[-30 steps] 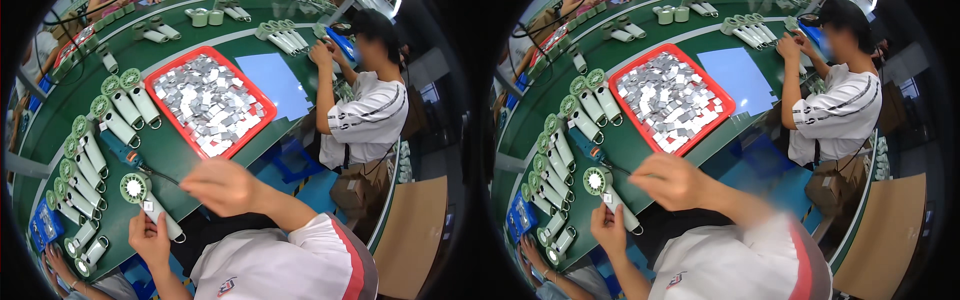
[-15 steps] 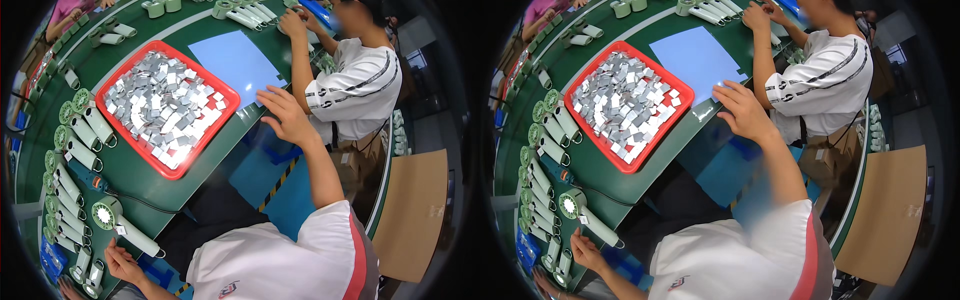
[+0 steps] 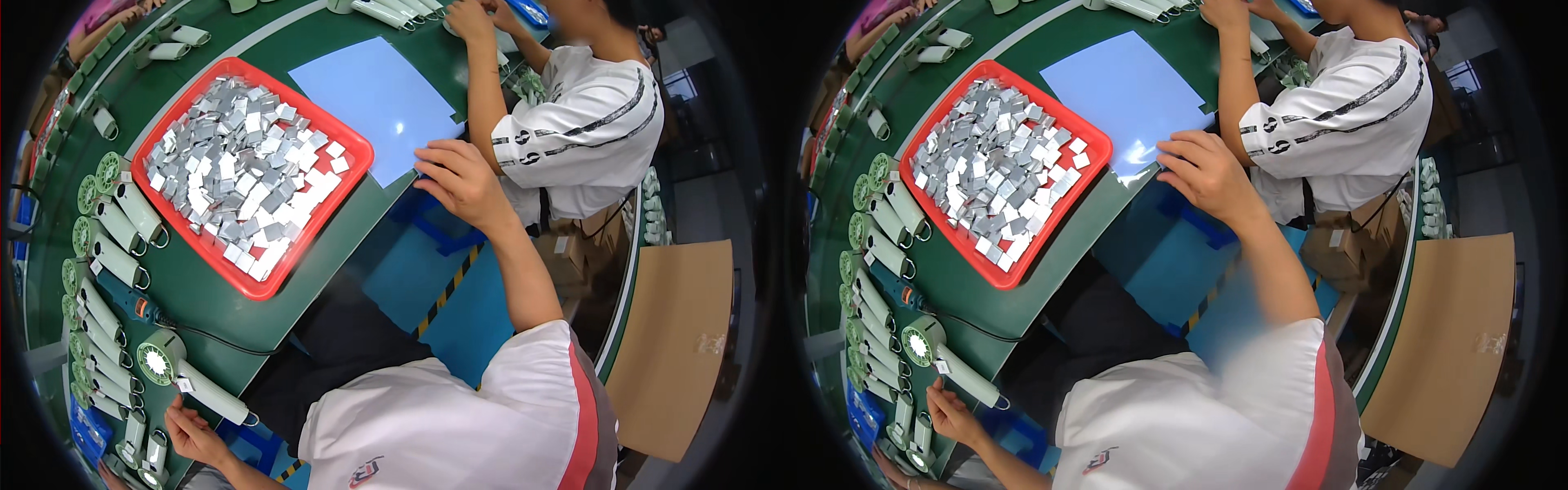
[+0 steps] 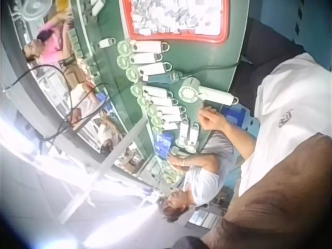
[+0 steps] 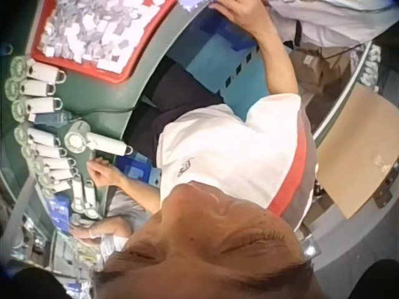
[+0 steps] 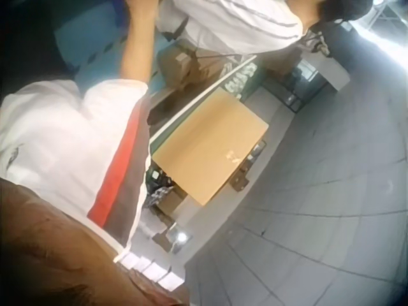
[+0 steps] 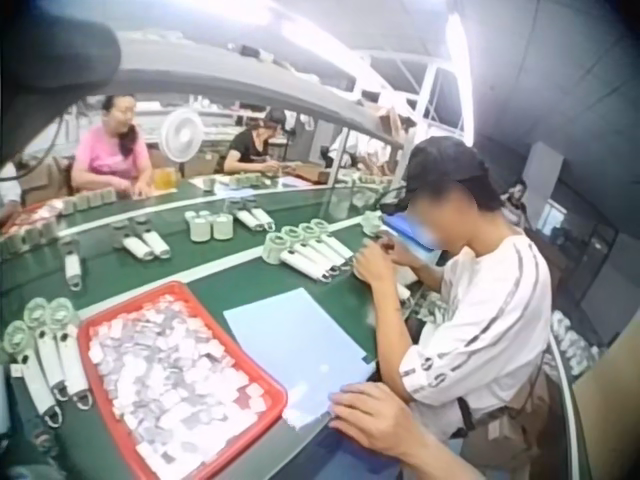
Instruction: Assemble small portable fans by attaching central components to the fan blades on a production line.
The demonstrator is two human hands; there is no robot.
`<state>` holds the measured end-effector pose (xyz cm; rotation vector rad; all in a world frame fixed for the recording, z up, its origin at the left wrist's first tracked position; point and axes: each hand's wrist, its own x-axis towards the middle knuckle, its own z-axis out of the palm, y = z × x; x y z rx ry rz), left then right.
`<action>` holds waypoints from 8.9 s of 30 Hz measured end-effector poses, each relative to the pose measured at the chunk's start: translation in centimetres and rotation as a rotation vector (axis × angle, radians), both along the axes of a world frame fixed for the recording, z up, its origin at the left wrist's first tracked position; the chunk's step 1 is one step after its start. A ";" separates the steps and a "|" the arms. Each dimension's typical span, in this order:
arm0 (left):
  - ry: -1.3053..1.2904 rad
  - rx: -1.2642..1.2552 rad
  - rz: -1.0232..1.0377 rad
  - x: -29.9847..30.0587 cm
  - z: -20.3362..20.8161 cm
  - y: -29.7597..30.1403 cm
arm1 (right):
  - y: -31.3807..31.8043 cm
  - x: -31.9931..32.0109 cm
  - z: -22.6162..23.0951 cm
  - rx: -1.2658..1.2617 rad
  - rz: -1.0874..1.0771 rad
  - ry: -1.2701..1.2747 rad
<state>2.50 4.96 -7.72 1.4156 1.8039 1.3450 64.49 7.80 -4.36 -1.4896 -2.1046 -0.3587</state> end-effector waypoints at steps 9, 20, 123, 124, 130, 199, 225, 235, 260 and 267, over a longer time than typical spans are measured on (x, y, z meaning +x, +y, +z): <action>0.016 -0.014 0.033 0.5 -0.1 0.2 | 0.2 0.1 -0.2 0.045 0.004 -0.069; 0.057 0.009 0.016 0.4 -0.2 0.0 | 0.1 0.1 -0.1 0.053 0.022 -0.101; -0.544 -0.022 -0.465 3.3 8.0 0.7 | 2.9 -35.3 7.1 -0.577 0.687 0.757; -0.442 -0.013 -0.496 3.3 8.5 0.9 | 3.0 -35.2 7.1 -0.621 0.714 0.779; -0.168 0.100 -0.576 3.3 9.7 2.2 | 3.6 -35.3 6.7 -0.641 0.725 0.839; -0.154 0.208 -0.787 0.7 5.8 11.6 | 11.0 -39.3 10.0 -1.258 0.103 0.881; -0.070 0.269 -0.765 0.1 5.4 11.9 | 10.6 -39.4 10.1 -1.132 0.086 0.762; -0.089 0.246 -0.765 0.2 5.6 11.8 | 10.5 -39.3 9.5 -1.053 0.132 0.698; 0.019 0.302 -0.790 0.2 5.9 11.7 | 10.2 -38.9 9.4 -0.915 0.208 0.586; 0.012 0.287 -0.798 -0.1 5.8 12.3 | 10.5 -38.5 9.3 -0.851 0.199 0.612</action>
